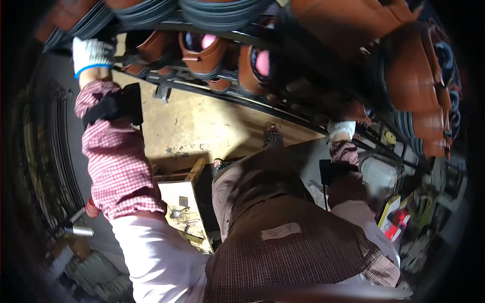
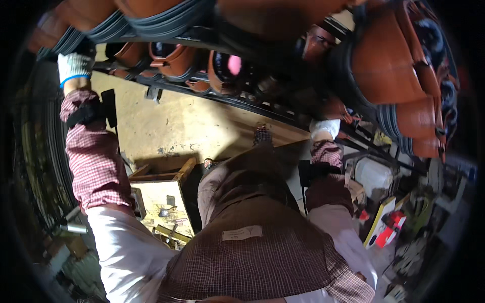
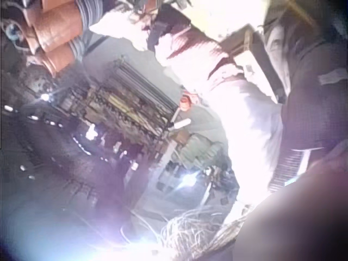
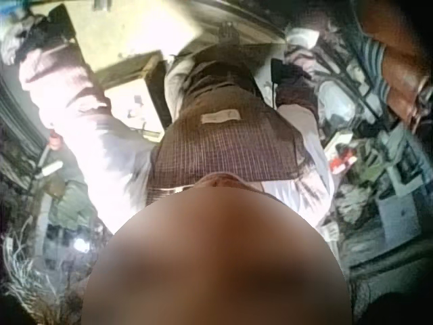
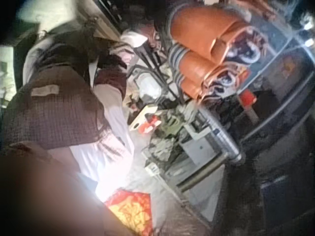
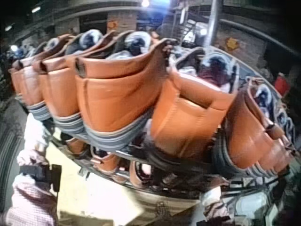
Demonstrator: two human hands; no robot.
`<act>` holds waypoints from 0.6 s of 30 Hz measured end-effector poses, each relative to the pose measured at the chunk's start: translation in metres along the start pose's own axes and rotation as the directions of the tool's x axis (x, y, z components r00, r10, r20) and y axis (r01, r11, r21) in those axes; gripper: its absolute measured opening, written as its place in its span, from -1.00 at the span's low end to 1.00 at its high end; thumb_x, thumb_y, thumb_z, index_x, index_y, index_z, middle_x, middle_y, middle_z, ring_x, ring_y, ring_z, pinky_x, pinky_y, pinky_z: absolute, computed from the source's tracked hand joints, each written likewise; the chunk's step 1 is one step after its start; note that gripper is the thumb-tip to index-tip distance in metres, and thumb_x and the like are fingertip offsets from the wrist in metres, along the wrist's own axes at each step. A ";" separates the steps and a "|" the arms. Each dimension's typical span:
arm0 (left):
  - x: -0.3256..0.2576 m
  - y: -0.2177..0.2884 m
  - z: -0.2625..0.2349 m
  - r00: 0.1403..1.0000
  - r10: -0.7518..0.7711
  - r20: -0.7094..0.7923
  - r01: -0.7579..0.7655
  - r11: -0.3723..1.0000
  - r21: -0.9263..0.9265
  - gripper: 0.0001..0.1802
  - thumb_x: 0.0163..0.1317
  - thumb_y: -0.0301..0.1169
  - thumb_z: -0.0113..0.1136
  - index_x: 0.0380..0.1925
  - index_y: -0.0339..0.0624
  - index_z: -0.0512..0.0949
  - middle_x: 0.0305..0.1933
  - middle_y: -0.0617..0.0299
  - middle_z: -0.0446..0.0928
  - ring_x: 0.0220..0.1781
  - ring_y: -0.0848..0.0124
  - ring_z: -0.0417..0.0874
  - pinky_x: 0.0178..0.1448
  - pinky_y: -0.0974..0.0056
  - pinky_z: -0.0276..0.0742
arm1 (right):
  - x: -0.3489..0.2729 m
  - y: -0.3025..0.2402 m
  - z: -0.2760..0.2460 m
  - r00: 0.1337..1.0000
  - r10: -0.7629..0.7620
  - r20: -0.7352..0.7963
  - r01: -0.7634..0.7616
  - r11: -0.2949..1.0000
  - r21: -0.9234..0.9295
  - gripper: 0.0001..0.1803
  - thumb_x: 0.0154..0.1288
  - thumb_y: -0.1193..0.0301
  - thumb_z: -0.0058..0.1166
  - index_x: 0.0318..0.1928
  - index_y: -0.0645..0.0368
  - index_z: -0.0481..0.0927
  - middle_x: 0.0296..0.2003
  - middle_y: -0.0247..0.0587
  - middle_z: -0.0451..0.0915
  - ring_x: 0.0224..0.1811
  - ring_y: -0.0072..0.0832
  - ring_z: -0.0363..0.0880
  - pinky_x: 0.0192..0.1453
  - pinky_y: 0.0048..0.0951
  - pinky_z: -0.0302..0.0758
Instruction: Polishing and finishing leather shoes on a production line.
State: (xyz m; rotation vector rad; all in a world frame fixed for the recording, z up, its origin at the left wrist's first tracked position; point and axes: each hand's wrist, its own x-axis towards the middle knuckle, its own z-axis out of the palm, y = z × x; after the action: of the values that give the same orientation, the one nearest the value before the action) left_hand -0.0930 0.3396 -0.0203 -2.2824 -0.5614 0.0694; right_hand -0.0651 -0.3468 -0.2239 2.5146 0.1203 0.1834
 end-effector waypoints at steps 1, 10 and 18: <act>0.005 -0.003 0.014 0.976 -0.003 -0.220 -0.003 1.000 -0.028 -0.59 0.44 -0.16 0.02 0.13 -0.01 0.68 0.22 0.14 0.67 0.31 0.20 0.61 0.35 -0.01 0.41 | -0.013 0.016 0.062 0.990 -0.072 -0.118 0.054 0.987 -0.152 -0.51 0.50 0.14 -0.12 0.31 -0.01 0.59 0.33 -0.15 0.56 0.38 -0.13 0.49 0.45 -0.04 0.37; -0.062 0.036 -0.047 0.892 0.063 -0.447 -0.074 0.997 -0.008 -0.65 0.39 -0.26 0.06 0.07 -0.04 0.68 0.15 0.12 0.68 0.25 0.20 0.63 0.36 0.16 0.48 | 0.001 0.024 0.018 0.997 0.028 -0.070 -0.052 0.928 -0.368 -0.63 0.45 0.14 -0.02 0.10 -0.23 0.79 0.32 -0.44 0.61 0.48 -0.28 0.41 0.59 0.05 0.12; -0.115 0.037 -0.043 0.958 -0.005 -0.285 0.084 0.961 0.264 -0.63 0.45 -0.29 -0.02 0.11 0.02 0.69 0.17 0.17 0.69 0.29 0.26 0.64 0.42 0.14 0.43 | -0.003 0.051 -0.031 0.854 0.047 0.518 0.130 0.945 -0.299 -0.45 0.52 0.17 -0.20 0.44 -0.10 0.44 0.51 -0.33 0.37 0.56 -0.24 0.26 0.59 0.00 0.11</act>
State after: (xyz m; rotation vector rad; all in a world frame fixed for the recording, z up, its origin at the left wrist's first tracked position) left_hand -0.1738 0.2403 -0.0301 -1.9638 -0.4237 -0.1885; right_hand -0.0712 -0.3709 -0.1691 2.1395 -0.0721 -0.4662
